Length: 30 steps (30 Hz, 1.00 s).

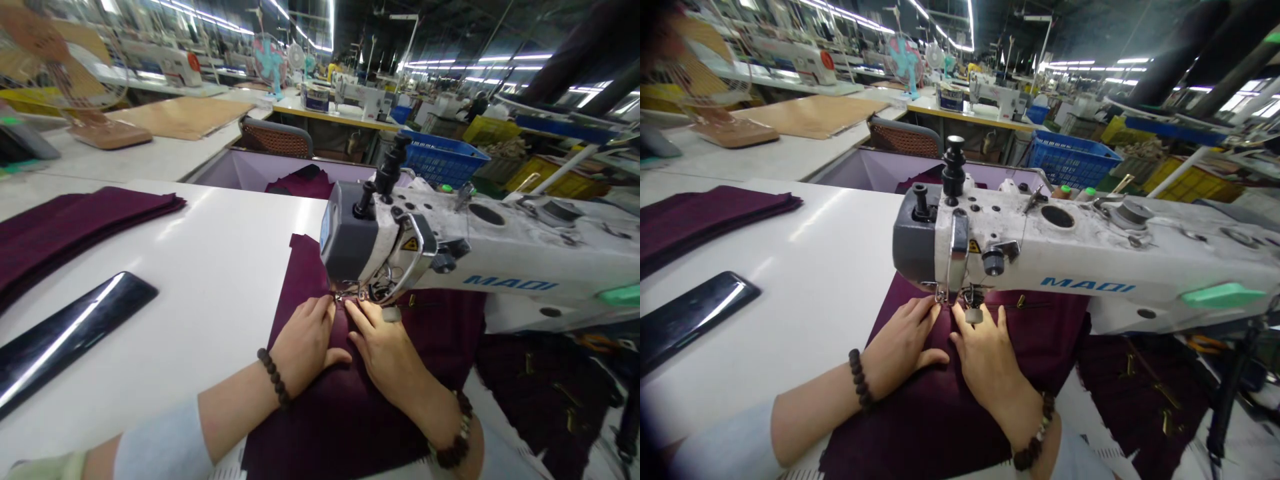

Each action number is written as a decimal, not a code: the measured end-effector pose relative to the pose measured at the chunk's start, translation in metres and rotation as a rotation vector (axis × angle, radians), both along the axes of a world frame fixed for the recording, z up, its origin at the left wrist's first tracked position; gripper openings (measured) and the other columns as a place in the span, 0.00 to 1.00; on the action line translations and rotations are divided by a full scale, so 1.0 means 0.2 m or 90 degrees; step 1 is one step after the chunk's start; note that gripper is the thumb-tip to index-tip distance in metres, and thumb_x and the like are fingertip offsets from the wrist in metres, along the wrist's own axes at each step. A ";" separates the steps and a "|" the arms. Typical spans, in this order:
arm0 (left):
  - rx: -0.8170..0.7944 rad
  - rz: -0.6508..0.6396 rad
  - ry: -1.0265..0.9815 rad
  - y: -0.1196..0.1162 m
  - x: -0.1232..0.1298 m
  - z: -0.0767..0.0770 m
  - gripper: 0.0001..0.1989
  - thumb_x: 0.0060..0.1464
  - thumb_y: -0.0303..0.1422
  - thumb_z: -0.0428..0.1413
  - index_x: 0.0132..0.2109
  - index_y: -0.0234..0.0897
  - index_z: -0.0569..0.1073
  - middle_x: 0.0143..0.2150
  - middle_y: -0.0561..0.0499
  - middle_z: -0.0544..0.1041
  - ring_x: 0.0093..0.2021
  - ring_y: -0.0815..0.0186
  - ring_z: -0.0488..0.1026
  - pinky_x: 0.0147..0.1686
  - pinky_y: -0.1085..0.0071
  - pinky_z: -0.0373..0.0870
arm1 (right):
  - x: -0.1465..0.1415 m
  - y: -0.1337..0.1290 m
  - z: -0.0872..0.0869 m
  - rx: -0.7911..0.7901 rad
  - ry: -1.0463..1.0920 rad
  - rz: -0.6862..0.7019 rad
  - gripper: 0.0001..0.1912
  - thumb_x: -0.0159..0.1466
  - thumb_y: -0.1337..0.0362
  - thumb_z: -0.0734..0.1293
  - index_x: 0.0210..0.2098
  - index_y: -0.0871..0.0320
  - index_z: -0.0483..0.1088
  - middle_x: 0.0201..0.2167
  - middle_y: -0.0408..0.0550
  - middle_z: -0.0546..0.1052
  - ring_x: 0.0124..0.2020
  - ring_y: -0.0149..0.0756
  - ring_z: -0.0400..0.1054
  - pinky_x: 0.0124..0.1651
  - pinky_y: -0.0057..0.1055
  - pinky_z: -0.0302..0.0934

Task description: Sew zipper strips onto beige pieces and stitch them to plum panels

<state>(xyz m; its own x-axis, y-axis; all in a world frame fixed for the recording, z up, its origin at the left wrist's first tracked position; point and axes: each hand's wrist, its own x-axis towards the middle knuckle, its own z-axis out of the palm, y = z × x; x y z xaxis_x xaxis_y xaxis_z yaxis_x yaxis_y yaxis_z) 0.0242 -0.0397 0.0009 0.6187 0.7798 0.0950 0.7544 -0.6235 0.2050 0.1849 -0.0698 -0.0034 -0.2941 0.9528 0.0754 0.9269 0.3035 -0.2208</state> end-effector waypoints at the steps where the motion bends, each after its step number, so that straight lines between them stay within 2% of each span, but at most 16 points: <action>1: -0.004 0.003 0.000 0.00 0.00 0.00 0.39 0.39 0.49 0.61 0.51 0.23 0.64 0.51 0.35 0.66 0.47 0.51 0.65 0.47 0.58 0.64 | 0.00 0.00 0.00 0.003 0.000 0.003 0.22 0.64 0.68 0.57 0.57 0.57 0.58 0.55 0.53 0.63 0.56 0.43 0.55 0.56 0.47 0.52; 10: -0.005 0.011 -0.020 0.01 0.00 -0.02 0.37 0.40 0.47 0.62 0.51 0.24 0.64 0.50 0.36 0.66 0.47 0.51 0.64 0.47 0.57 0.64 | -0.02 0.00 0.01 0.015 -0.006 -0.010 0.21 0.63 0.69 0.57 0.56 0.57 0.59 0.54 0.53 0.64 0.54 0.45 0.57 0.56 0.50 0.51; 22: -0.027 0.012 -0.041 0.07 0.01 0.00 0.30 0.41 0.45 0.63 0.46 0.28 0.67 0.47 0.38 0.67 0.47 0.51 0.64 0.45 0.57 0.64 | -0.01 0.05 0.00 0.025 0.000 -0.004 0.19 0.64 0.67 0.57 0.55 0.57 0.60 0.51 0.51 0.67 0.53 0.42 0.59 0.55 0.44 0.54; 30: -0.026 0.003 -0.030 0.09 0.01 0.01 0.30 0.43 0.45 0.62 0.46 0.26 0.67 0.48 0.36 0.67 0.49 0.49 0.63 0.46 0.56 0.64 | 0.00 0.06 -0.01 0.016 -0.037 0.019 0.17 0.66 0.66 0.55 0.54 0.57 0.61 0.52 0.48 0.66 0.53 0.44 0.57 0.55 0.43 0.54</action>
